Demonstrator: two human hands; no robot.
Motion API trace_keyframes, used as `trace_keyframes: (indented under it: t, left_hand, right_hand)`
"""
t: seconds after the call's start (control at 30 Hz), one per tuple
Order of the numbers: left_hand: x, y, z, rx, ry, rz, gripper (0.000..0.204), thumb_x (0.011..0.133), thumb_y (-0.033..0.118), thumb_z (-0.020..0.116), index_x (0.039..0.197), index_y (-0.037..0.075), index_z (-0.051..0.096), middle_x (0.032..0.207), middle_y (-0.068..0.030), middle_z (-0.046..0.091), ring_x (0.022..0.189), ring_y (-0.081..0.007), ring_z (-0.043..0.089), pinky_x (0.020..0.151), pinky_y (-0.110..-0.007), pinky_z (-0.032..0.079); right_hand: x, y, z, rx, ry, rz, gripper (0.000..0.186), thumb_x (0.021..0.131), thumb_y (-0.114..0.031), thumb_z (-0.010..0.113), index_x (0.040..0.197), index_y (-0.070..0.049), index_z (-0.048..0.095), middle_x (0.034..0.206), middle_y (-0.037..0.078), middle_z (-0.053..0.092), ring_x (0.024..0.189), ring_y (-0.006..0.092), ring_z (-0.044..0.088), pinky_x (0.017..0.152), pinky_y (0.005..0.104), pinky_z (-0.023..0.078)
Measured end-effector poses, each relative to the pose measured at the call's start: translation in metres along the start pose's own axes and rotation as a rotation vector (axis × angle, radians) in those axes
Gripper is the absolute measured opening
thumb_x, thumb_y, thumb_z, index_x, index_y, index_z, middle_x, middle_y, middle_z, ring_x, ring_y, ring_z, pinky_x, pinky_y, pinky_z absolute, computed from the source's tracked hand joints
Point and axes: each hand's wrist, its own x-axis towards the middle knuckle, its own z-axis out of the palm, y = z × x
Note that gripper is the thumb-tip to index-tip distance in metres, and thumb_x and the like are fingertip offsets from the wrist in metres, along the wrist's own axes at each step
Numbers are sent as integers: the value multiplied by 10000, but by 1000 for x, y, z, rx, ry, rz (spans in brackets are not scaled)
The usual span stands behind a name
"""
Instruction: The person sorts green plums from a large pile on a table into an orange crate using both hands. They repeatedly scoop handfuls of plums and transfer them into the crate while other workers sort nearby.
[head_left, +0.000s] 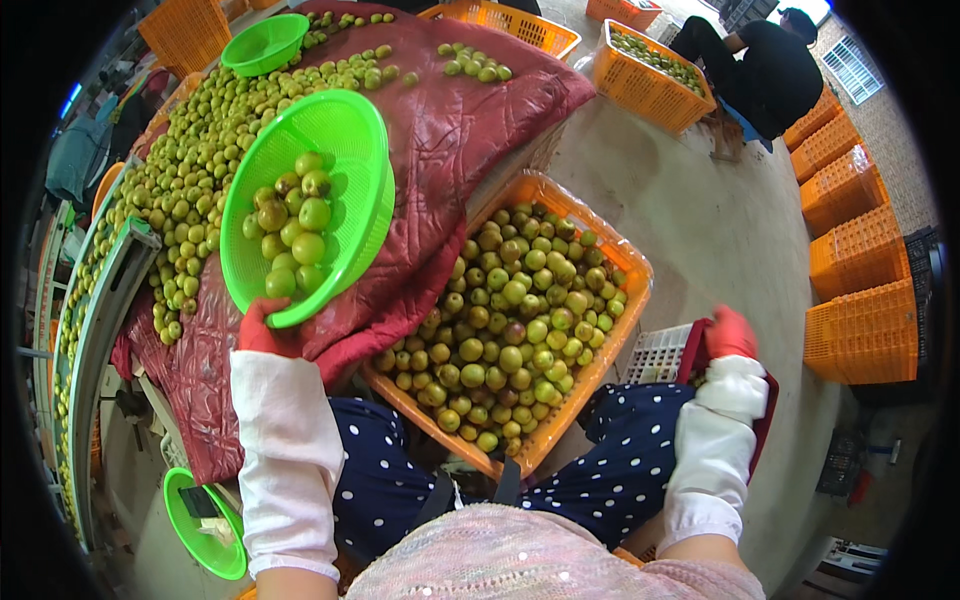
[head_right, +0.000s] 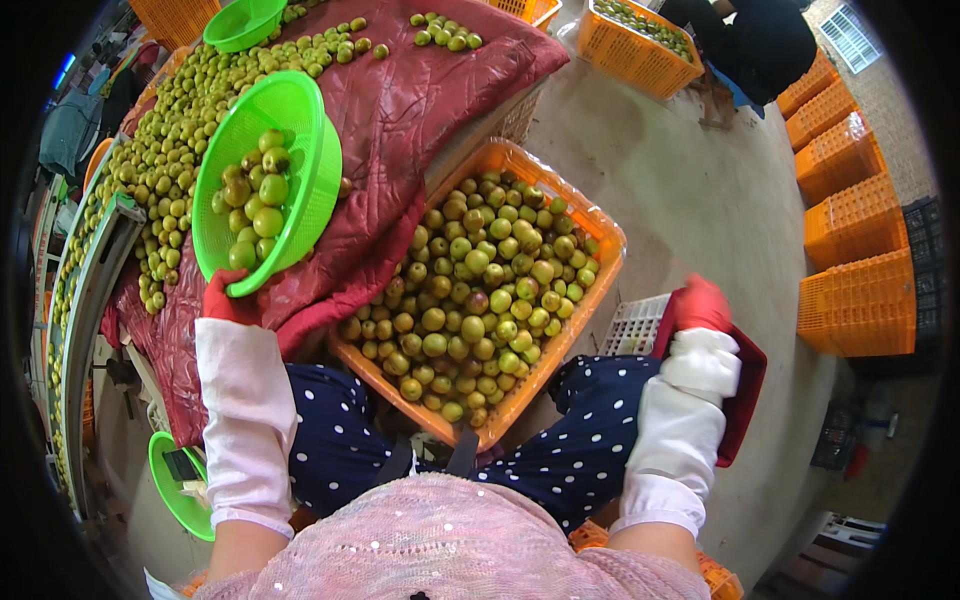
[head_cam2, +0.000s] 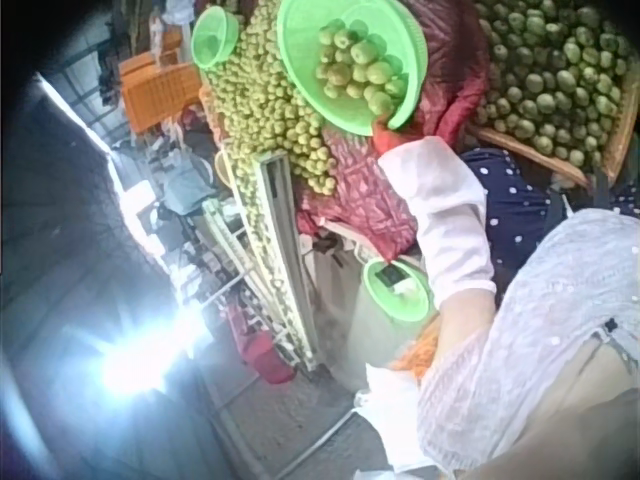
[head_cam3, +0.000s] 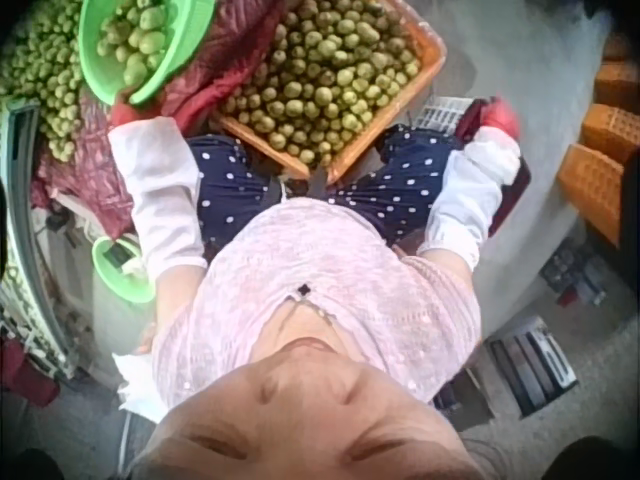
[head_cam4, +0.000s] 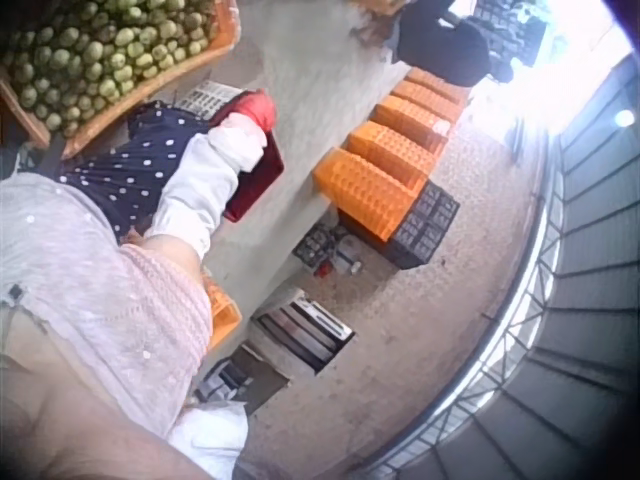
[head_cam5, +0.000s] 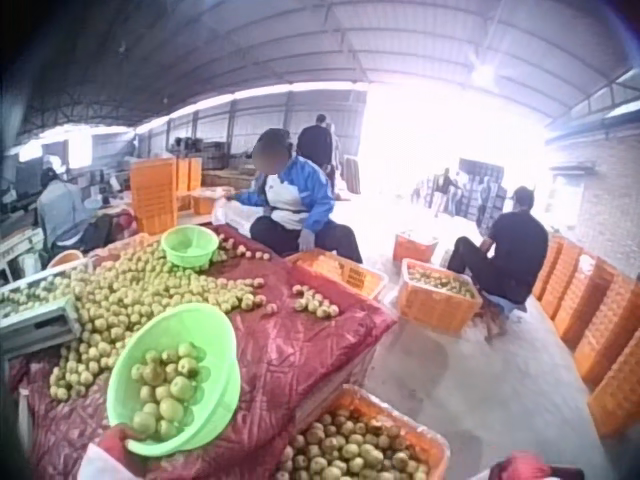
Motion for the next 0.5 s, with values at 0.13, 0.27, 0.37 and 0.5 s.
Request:
trace_keyframes:
  t: [0.13,0.27,0.37,0.5]
  left_hand:
    - [-5,-1,26,-94,-66,8,470,770,124,583,1225,26,518,1073,-109,650,844,-260,658,590,-306,530]
    - [-3,-8,27,-154,-78,86,508,772,125,572,1256,7,475,1095,-161,649,886,-318,667,532,-287,504]
    - [-5,-10,24,-152,-64,80,521,764,137,571,1253,-11,470,1060,-173,657,874,-336,671,515,-286,511]
    - [-18,-9,31,-121,144,114,519,757,159,567,1244,-6,500,1028,-160,677,824,-307,687,508,-270,515]
  right_hand:
    - [-26,46,23,143,398,-98,384,855,-262,653,1222,-153,620,968,171,679,932,314,663,815,451,517]
    - [-52,-111,36,1016,111,-543,472,853,-268,700,1268,-86,568,1142,144,642,1078,249,609,916,356,468]
    - [-65,-225,77,788,174,-811,578,846,-308,685,1375,-194,482,1426,147,443,1307,346,417,1070,440,344]
    - [-41,-307,107,533,301,-910,615,849,-389,643,1416,-296,424,1492,137,351,1364,375,334,1112,562,245]
